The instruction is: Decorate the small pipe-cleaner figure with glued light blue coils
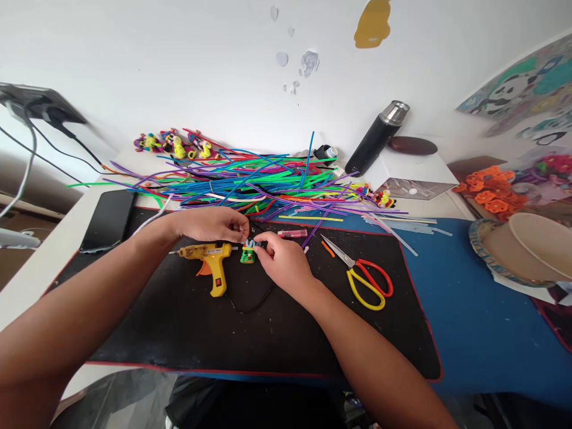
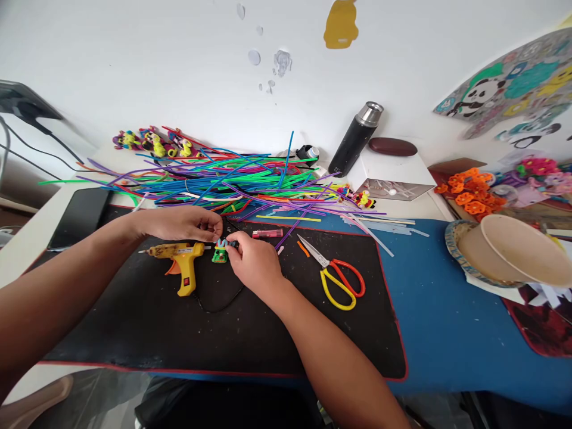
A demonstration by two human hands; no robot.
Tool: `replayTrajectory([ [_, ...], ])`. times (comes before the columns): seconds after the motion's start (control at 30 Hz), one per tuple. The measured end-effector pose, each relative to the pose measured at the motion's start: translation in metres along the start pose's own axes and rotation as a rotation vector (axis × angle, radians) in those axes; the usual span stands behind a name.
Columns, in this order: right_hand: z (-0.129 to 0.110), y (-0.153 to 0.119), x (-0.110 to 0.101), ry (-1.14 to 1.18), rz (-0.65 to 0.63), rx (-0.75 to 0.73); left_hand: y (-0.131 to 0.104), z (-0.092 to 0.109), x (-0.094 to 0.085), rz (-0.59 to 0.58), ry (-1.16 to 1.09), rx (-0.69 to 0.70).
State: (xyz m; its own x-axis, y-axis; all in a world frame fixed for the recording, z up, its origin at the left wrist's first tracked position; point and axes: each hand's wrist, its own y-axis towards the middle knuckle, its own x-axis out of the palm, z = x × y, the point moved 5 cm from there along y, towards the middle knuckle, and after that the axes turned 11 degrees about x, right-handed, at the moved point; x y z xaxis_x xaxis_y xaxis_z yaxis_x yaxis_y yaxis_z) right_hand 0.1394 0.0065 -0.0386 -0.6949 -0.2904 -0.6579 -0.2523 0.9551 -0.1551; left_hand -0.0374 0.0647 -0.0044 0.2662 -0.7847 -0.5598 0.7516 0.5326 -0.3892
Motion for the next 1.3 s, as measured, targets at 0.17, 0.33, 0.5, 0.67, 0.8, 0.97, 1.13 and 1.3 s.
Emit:
replayTrajectory([
  [0.17, -0.001, 0.001, 0.001, -0.044, 0.012, 0.006, -0.002, 0.003, 0.001, 0.009, -0.006, -0.006],
  [0.33, -0.003, 0.001, 0.002, -0.095, 0.022, -0.009, -0.003, 0.004, 0.002, 0.014, 0.015, -0.01],
  [0.5, -0.005, 0.001, 0.003, -0.146, 0.032, -0.005, -0.003, 0.002, 0.003, 0.021, 0.046, -0.013],
  [0.67, -0.004, 0.002, 0.002, -0.119, 0.042, -0.002, -0.003, 0.0, 0.005, 0.038, 0.072, -0.006],
  [0.8, -0.004, 0.002, 0.001, -0.102, 0.044, 0.005, -0.004, 0.001, 0.006, 0.056, 0.074, -0.011],
  [0.97, -0.006, 0.001, 0.001, -0.107, 0.032, 0.008, -0.005, 0.002, 0.005, 0.085, 0.084, -0.013],
  [1.13, -0.006, 0.002, 0.001, -0.117, 0.023, 0.002, -0.011, 0.008, 0.004, 0.209, 0.133, 0.015],
  [1.3, -0.004, 0.002, 0.002, -0.095, 0.049, -0.018, -0.015, 0.01, 0.017, 0.256, 0.254, 0.078],
])
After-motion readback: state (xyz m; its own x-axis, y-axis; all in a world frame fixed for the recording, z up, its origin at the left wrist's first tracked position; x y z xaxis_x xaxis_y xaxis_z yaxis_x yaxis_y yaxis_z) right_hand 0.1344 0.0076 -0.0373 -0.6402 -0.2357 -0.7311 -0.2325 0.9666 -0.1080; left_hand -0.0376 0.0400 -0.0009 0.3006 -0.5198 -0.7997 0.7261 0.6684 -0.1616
